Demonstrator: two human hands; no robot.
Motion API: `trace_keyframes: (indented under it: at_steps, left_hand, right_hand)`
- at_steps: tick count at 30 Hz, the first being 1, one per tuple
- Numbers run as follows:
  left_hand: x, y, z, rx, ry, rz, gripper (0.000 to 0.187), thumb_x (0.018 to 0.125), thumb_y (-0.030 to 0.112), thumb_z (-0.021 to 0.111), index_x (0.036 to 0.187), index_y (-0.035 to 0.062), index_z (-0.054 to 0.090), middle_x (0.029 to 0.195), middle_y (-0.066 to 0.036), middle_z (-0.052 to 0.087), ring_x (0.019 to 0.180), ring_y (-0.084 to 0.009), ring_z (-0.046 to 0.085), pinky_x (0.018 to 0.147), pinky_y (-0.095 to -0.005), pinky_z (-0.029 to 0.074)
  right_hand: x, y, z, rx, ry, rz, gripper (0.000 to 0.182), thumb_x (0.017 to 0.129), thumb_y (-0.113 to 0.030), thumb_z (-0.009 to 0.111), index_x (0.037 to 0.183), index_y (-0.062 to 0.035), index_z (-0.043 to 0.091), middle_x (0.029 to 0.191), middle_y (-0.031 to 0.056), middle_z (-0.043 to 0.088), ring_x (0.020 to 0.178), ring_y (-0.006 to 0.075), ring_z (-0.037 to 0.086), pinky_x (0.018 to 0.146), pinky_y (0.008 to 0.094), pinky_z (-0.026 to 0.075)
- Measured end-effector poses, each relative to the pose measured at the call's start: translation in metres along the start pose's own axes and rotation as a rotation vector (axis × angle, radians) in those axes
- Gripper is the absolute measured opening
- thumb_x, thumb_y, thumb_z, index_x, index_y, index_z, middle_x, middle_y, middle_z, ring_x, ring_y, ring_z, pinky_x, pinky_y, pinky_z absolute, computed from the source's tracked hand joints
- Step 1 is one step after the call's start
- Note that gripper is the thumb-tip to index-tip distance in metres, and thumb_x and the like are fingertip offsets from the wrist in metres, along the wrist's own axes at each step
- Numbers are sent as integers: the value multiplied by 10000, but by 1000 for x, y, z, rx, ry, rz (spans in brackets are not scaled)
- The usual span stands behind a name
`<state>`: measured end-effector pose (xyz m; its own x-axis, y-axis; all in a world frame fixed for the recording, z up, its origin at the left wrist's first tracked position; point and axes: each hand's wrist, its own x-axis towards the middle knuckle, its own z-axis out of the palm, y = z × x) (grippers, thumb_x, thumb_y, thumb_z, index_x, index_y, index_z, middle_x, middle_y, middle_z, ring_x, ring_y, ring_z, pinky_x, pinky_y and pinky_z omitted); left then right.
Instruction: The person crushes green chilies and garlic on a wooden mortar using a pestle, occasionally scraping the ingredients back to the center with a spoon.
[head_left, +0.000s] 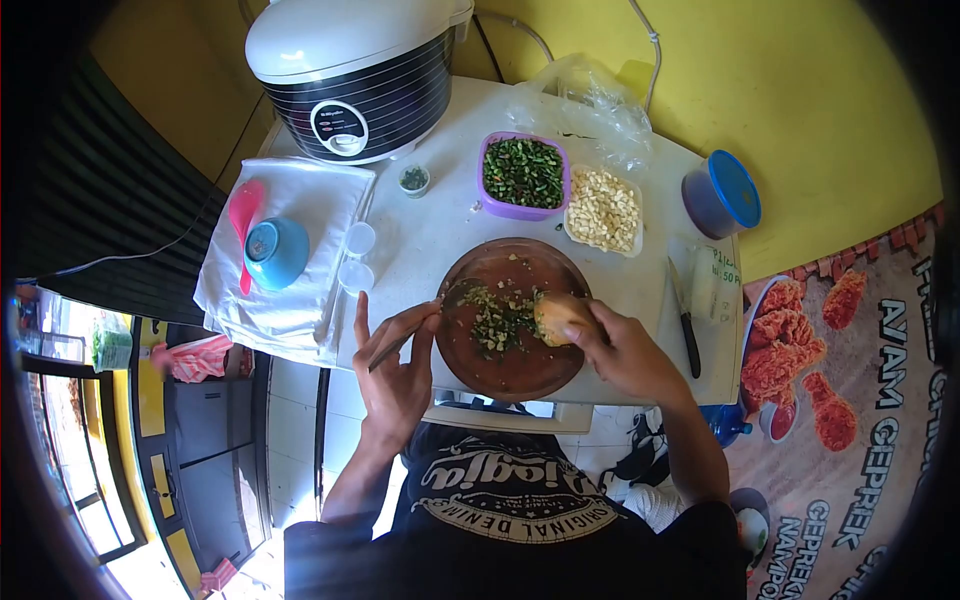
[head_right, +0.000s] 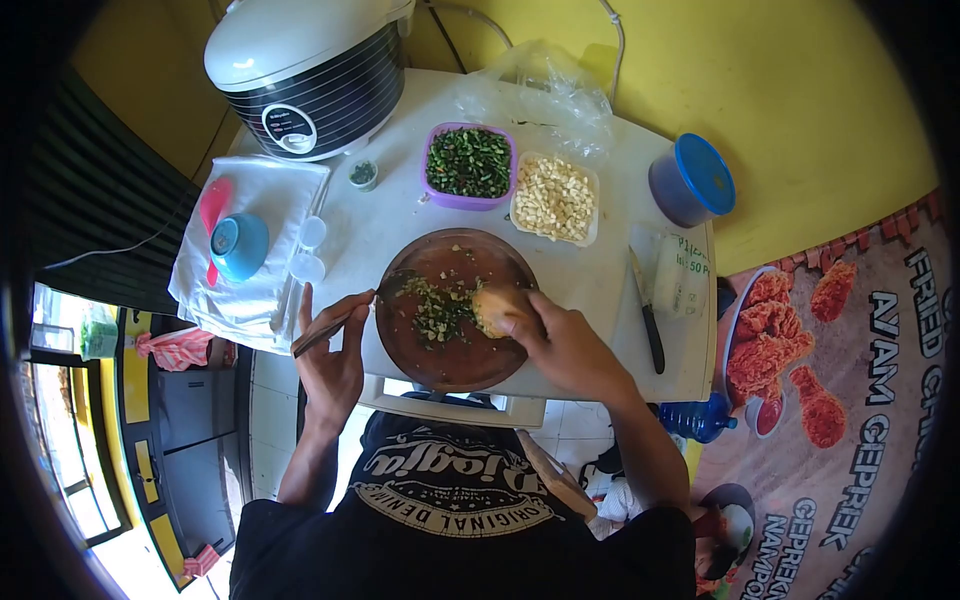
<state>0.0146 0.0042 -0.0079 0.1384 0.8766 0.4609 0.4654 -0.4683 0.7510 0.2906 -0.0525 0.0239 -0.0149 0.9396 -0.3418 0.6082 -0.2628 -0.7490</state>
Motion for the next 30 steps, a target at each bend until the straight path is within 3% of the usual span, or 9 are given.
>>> trace_keyframes:
  at_steps: [1, 2, 6, 16, 26, 30]
  left_hand:
    - [0, 0, -1, 3, 7, -4, 144, 925, 30, 691, 1060, 73, 721, 990, -73, 770, 876, -240, 748, 1197, -556, 245]
    - [1, 1, -3, 30, 13, -23, 142, 928, 31, 687, 1060, 67, 725, 981, -75, 770, 868, -246, 747, 1195, -556, 245]
    - [-1, -1, -2, 80, 1, -50, 141, 926, 30, 682, 1056, 50, 731, 962, -73, 769, 851, -260, 743, 1192, -561, 245]
    - [4, -5, 0, 119, -6, -34, 132, 888, 13, 712, 1008, 69, 711, 923, -40, 768, 811, -218, 742, 1188, -573, 272]
    - [4, -4, -1, 149, -48, -37, 150, 885, 18, 718, 1021, 79, 700, 920, -38, 768, 805, -200, 743, 1192, -577, 265]
    - [1, -6, 6, 131, -22, 23, 125, 897, 16, 704, 1012, 65, 708, 920, -50, 769, 823, -208, 745, 1196, -573, 256]
  right_hand:
    - [-1, 0, 11, -219, 127, -200, 550, 1030, -436, 542, 1310, 37, 522, 754, 176, 683, 629, 301, 699, 512, 375, 511]
    - [-1, -3, 19, -369, 161, -221, 557, 1019, -395, 558, 1335, 58, 491, 825, 258, 705, 686, 402, 713, 533, 443, 544]
    - [11, -30, 35, -672, 212, -281, 610, 1010, -409, 568, 1391, 49, 434, 750, 205, 694, 551, 356, 680, 469, 440, 548]
    - [46, -74, 18, -889, 41, -243, 541, 976, -418, 612, 1324, -9, 548, 635, 131, 654, 549, 315, 676, 505, 412, 542]
    - [52, -74, 7, -902, -82, -207, 554, 984, -428, 595, 1327, 4, 547, 645, 130, 666, 597, 319, 699, 528, 394, 552]
    - [65, -60, 4, -738, -40, -207, 552, 989, -466, 580, 1269, 9, 568, 731, 212, 674, 719, 392, 697, 647, 452, 552]
